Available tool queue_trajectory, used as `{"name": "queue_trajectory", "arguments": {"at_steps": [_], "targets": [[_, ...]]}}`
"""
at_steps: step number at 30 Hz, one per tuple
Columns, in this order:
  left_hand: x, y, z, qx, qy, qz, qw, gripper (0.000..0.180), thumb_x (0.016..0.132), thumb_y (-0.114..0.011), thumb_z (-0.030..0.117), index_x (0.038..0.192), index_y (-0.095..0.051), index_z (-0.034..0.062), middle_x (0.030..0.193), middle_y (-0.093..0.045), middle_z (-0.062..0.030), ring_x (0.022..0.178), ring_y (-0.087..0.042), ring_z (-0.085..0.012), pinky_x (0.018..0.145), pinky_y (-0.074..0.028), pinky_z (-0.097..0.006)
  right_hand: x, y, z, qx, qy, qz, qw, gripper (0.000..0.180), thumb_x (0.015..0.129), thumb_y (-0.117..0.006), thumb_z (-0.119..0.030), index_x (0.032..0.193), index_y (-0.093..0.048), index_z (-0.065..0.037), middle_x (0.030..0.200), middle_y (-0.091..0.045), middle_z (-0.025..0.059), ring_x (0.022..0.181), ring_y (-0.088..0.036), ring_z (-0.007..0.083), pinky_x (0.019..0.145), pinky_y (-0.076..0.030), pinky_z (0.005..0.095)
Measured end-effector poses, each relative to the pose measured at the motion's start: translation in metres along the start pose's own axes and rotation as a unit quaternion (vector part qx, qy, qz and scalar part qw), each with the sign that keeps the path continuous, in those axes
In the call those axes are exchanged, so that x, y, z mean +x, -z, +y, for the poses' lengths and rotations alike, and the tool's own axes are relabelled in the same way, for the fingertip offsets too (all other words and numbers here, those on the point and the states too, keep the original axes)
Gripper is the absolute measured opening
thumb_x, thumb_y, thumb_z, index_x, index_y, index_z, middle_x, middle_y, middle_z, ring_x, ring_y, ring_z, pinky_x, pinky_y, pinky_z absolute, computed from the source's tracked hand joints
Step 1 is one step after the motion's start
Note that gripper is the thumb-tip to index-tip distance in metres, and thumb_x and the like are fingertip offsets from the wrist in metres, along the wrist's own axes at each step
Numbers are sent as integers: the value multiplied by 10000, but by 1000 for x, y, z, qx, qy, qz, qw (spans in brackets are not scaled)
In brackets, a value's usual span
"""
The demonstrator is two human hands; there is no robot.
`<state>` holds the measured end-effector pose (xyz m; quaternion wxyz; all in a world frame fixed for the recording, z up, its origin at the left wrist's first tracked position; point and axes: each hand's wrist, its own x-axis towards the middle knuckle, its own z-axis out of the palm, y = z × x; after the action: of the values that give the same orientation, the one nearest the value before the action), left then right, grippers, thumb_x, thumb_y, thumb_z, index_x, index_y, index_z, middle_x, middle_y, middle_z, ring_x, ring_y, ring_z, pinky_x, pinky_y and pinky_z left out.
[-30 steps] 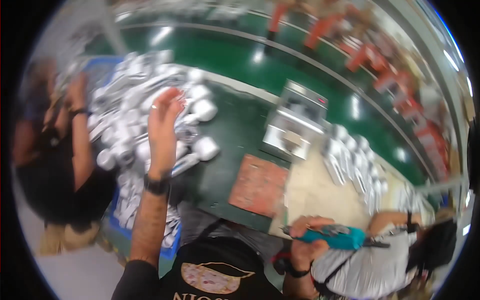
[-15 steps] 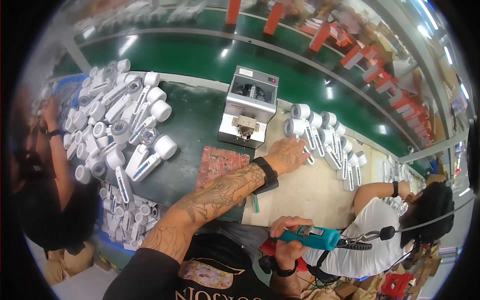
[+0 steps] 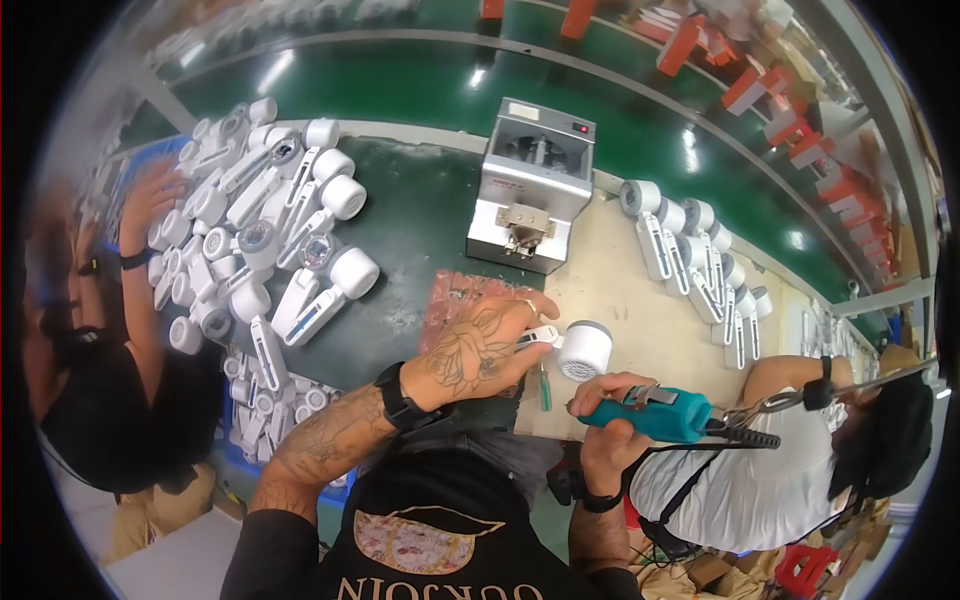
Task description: The person picks up a white plastic component, places it on a work surface, and drives a screw into it using a power screwdriver. They then set the component aside and repeat the process with another piece from the pile.
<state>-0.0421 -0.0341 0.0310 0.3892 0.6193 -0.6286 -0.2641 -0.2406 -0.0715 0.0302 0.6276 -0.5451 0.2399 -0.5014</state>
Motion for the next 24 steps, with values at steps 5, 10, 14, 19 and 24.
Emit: {"name": "queue_trajectory", "arguments": {"at_steps": [5, 10, 14, 19, 24], "targets": [[-17, -7, -49, 107, -64, 80, 989, 311, 880, -660, 242, 1138, -598, 79, 1118, -621, -137, 1092, -571, -328, 900, -462, -443, 25, -29, -8, -3, 11, -14, 1000, 681, 850, -632, -640, 1055, -505, -4, 639, -483, 54, 552, -495, 183, 522, -400, 310], [-13, 7, -40, 163, -62, 57, 983, 336, 884, -670, 318, 1135, -631, 97, 1164, -600, -93, 1053, -554, -290, 918, -452, -408, 73, -61, -10, 17, 95, -32, 995, 644, 890, -579, -635, 1084, -518, -24, 655, -459, 39, 575, -463, 161, 544, -382, 291], [-18, 6, -55, 173, -140, 96, 970, 376, 887, -656, 386, 1163, -640, 131, 1141, -605, -54, 1041, -547, -265, 919, -440, -390, 119, -88, 15, 5, 136, -37, 990, 591, 914, -610, -555, 1094, -528, 2, 695, -515, 51, 619, -515, 155, 564, -426, 290], [-21, 8, -54, 204, -110, 51, 971, 383, 907, -616, 417, 1216, -635, 191, 1179, -589, -37, 1087, -523, -246, 942, -413, -408, 152, -105, 36, -78, 119, -71, 987, 485, 959, -619, -432, 1090, -546, 29, 726, -568, 58, 660, -573, 153, 608, -471, 284], [-21, 1, -54, 239, -116, 57, 962, 343, 919, -583, 405, 1217, -627, 240, 1188, -580, -21, 1105, -510, -238, 955, -380, -414, 157, -110, 45, -105, 109, -105, 983, 390, 977, -615, -343, 1098, -550, 23, 741, -581, 61, 679, -578, 152, 619, -469, 279]]}}
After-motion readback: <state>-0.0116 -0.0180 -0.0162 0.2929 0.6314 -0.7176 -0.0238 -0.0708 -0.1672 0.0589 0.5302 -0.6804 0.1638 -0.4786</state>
